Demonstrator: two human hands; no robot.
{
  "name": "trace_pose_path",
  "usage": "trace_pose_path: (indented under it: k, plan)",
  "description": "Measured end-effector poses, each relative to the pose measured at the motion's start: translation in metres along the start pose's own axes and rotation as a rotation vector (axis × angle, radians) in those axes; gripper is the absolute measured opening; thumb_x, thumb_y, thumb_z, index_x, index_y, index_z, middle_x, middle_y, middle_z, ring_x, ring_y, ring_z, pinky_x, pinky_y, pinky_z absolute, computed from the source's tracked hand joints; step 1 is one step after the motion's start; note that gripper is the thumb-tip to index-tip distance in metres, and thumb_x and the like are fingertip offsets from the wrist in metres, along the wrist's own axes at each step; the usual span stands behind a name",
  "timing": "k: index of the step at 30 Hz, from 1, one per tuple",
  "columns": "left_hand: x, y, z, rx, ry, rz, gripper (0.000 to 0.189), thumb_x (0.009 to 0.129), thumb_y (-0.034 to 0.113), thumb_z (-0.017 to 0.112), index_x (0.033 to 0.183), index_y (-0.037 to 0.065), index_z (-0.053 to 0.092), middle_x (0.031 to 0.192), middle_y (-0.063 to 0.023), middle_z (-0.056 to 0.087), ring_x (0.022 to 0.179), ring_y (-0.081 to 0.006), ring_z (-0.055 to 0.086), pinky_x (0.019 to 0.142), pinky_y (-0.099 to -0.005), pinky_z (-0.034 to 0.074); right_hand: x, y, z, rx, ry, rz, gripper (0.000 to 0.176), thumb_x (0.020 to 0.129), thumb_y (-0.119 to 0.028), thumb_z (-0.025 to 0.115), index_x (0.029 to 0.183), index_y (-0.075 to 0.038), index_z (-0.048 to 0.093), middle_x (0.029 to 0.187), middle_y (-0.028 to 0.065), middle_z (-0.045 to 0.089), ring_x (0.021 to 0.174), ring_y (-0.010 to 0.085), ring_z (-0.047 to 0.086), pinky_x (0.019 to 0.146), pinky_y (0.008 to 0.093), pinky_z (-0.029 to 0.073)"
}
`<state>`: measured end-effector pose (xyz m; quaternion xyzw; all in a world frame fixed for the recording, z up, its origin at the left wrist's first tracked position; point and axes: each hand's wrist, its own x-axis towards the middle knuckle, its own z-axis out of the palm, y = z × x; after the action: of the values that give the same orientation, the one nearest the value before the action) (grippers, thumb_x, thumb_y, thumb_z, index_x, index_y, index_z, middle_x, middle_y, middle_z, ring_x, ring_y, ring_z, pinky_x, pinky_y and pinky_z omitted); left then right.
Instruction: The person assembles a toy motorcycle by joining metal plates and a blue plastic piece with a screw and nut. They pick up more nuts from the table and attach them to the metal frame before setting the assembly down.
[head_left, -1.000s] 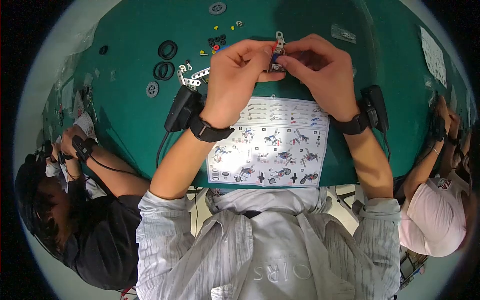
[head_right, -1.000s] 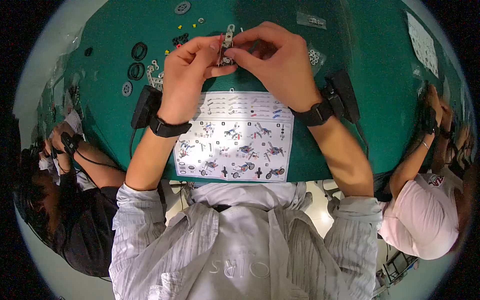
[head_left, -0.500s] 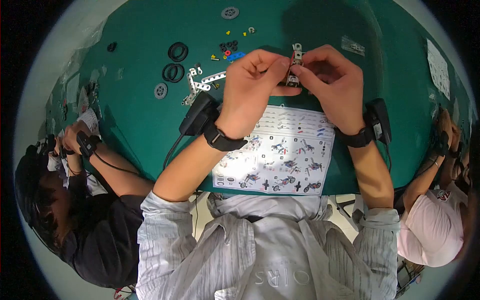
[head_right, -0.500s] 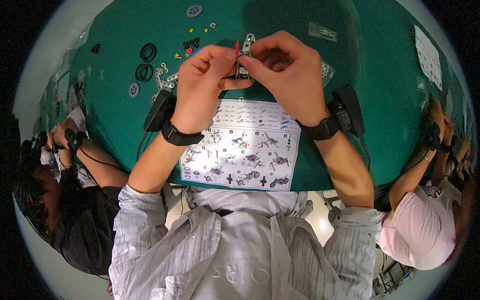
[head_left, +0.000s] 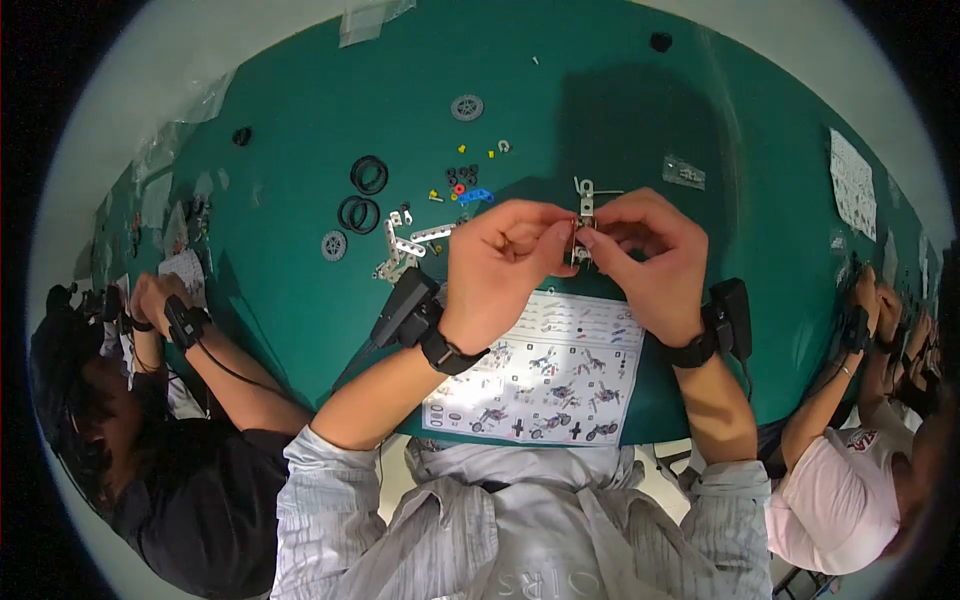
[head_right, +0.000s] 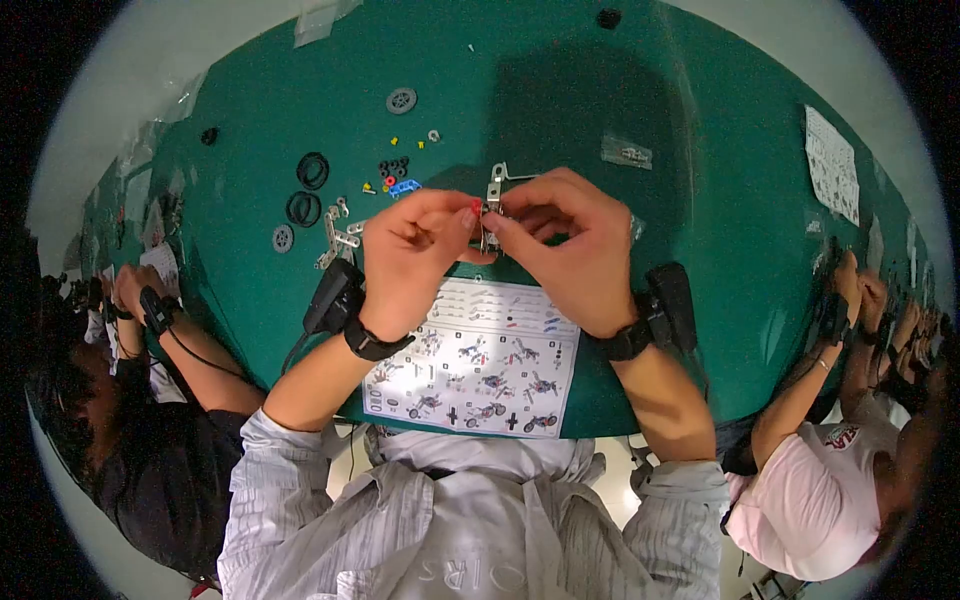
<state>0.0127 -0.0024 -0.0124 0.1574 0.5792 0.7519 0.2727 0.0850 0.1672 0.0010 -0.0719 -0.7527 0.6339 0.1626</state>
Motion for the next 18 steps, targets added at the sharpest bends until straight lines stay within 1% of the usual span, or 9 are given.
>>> trace_pose_path:
  k: [1,4,7,10,13,16,18]
  plan:
    - [-0.0003,0.0015,0.0022,0.031,0.026,0.001,0.016,0.098,0.001,0.064,0.112,-0.006,0.066,0.094,-0.0088,0.073,0.084,-0.0096,0.069,0.072,-0.0268,0.062,-0.0004,-0.0017,0.0,0.041,-0.003,0.027,0.016,0.082,0.001,0.079,0.097,0.002,0.072,0.096,0.0066,0.068,0.08,0.0101,0.069,0.067,0.0208,0.056]
    - [-0.0025,-0.0029,0.0055,-0.019,0.061,0.048,0.016,0.097,-0.001,0.064,0.112,-0.006,0.067,0.093,-0.0088,0.073,0.081,-0.0091,0.068,0.072,-0.0261,0.061,-0.0003,-0.0024,0.002,0.066,0.014,0.038,0.017,0.082,0.002,0.08,0.096,0.003,0.072,0.095,0.0068,0.068,0.08,0.0106,0.07,0.067,0.0209,0.057]
    - [-0.0041,0.0005,0.0055,0.06,0.049,0.068,0.014,0.095,-0.004,0.064,0.109,-0.005,0.065,0.092,-0.0084,0.072,0.08,-0.0088,0.068,0.072,-0.0251,0.06,0.0001,-0.0003,0.0018,0.051,0.012,-0.014,0.016,0.081,0.003,0.08,0.095,0.003,0.072,0.095,0.0071,0.068,0.079,0.01,0.069,0.065,0.0206,0.057]
    - [-0.0029,-0.0016,0.0049,-0.027,0.018,0.068,0.013,0.094,-0.007,0.064,0.107,-0.005,0.063,0.091,-0.0081,0.071,0.08,-0.0091,0.068,0.071,-0.0245,0.06,0.0002,-0.0007,0.0006,0.049,0.003,-0.02,0.015,0.08,0.004,0.08,0.092,0.003,0.071,0.095,0.0069,0.067,0.077,0.0091,0.068,0.064,0.0201,0.056]
    - [-0.0029,0.0006,0.0045,-0.009,0.011,0.05,0.012,0.094,-0.008,0.064,0.106,-0.005,0.061,0.09,-0.008,0.071,0.08,-0.0096,0.068,0.07,-0.0244,0.059,0.0009,0.0013,-0.0014,0.064,-0.019,0.005,0.014,0.08,0.003,0.08,0.091,0.003,0.071,0.094,0.0066,0.067,0.076,0.0085,0.068,0.064,0.0198,0.056]
    - [-0.0009,0.0003,0.0006,-0.023,-0.026,0.04,0.013,0.093,-0.008,0.063,0.106,-0.005,0.061,0.091,-0.0083,0.071,0.081,-0.01,0.068,0.071,-0.0242,0.059,0.0011,-0.0014,-0.0009,0.075,-0.019,0.027,0.015,0.079,0.004,0.079,0.091,0.003,0.071,0.093,0.0065,0.067,0.075,0.0086,0.067,0.064,0.0195,0.056]
    - [-0.0008,0.0006,0.0014,-0.027,-0.016,0.026,0.014,0.093,-0.009,0.063,0.106,-0.005,0.061,0.091,-0.0082,0.071,0.082,-0.0102,0.068,0.072,-0.0237,0.059,0.002,0.0002,-0.0015,0.059,-0.024,0.02,0.014,0.079,0.004,0.079,0.091,0.003,0.071,0.093,0.0068,0.067,0.075,0.009,0.068,0.063,0.0193,0.056]
